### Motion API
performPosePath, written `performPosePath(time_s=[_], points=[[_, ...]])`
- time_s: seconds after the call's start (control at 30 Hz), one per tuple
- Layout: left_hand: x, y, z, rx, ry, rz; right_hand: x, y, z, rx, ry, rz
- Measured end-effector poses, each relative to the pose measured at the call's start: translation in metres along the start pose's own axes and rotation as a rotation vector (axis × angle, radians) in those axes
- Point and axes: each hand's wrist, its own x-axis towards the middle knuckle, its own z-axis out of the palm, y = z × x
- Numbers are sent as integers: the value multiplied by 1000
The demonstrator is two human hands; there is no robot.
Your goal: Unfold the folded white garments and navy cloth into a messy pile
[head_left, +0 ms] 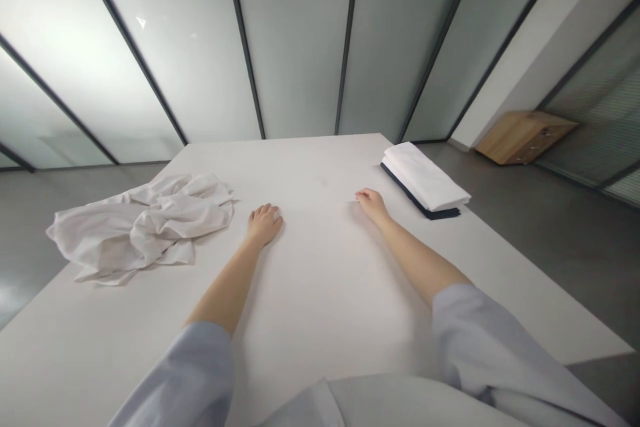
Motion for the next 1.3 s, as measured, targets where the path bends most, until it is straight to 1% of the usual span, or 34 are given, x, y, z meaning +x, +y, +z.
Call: performPosePath(time_s=[0.07, 0.13, 0.17, 0.2, 0.27, 0.3, 0.33, 0.37, 0.4, 0.43, 0.5, 0.57, 0.63, 0.7, 0.77, 0.8, 0.83, 0.87, 0.9, 0.93, 0.97, 1.0, 1.03, 1.07, 1.13, 1.2, 1.3], points=[[0, -6, 5, -17, 17, 24, 12, 2, -24, -92, 104, -13], [0, -13, 5, -38, 9, 48, 24, 10, -58, -270, 251, -27], [0, -15, 5, -44, 9, 55, 29, 16, -77, -373, 338, -5], [0, -16, 5, -46, 15, 59, 32, 24, -97, -469, 415, 37], [0, -15, 5, -44, 41, 57, 34, 41, -132, -643, 490, 181], [-1, -13, 5, -41, 55, 53, 34, 50, -147, -707, 483, 291], [-1, -12, 6, -39, 65, 51, 33, 57, -159, -745, 440, 398], [-2, -10, 6, -36, 68, 48, 32, 62, -168, -761, 380, 481], [-2, -9, 6, -34, 67, 47, 31, 65, -175, -779, 343, 531], [-2, -8, 6, -32, 60, 48, 31, 65, -180, -798, 321, 542], [-3, -7, 5, -28, 47, 45, 33, 57, -182, -844, 333, 452], [-3, -7, 5, -28, 46, 44, 36, 39, -175, -857, 343, 295], [-3, -7, 5, -30, 54, 47, 36, 18, -159, -808, 302, 148], [-3, -7, 5, -30, 57, 48, 29, -5, -130, -734, 244, -4], [-3, -6, 6, -32, 57, 36, 15, -26, -90, -651, 151, -160], [-4, -6, 6, -39, 58, 29, 4, -36, -67, -569, 100, -220], [-4, -5, 6, -52, 61, 26, -7, -45, -44, -458, 47, -255], [-5, -5, 6, -73, 68, 29, -19, -54, -21, -331, -40, -294], [-5, -4, 4, -101, 80, 40, -31, -63, 0, -200, -165, -330], [-6, -3, 2, -135, 96, 60, -42, -72, 17, -72, -295, -359], [-7, -1, 0, -174, 119, 84, -51, -80, 32, 53, -389, -383], [-9, 1, -3, -212, 146, 115, -58, -87, 42, 151, -437, -408], [-10, 5, -6, -245, 175, 151, -61, -92, 49, 215, -446, -427], [-12, 9, -9, -269, 202, 192, -62, -96, 52, 254, -428, -444], [-17, 23, -12, -273, 227, 289, -56, -97, 49, 257, -335, -456], [-22, 39, -12, -224, 183, 400, -46, -87, 41, 216, -214, -421], [-27, 59, -6, -134, 35, 520, -32, -58, 29, 165, -28, -293]])
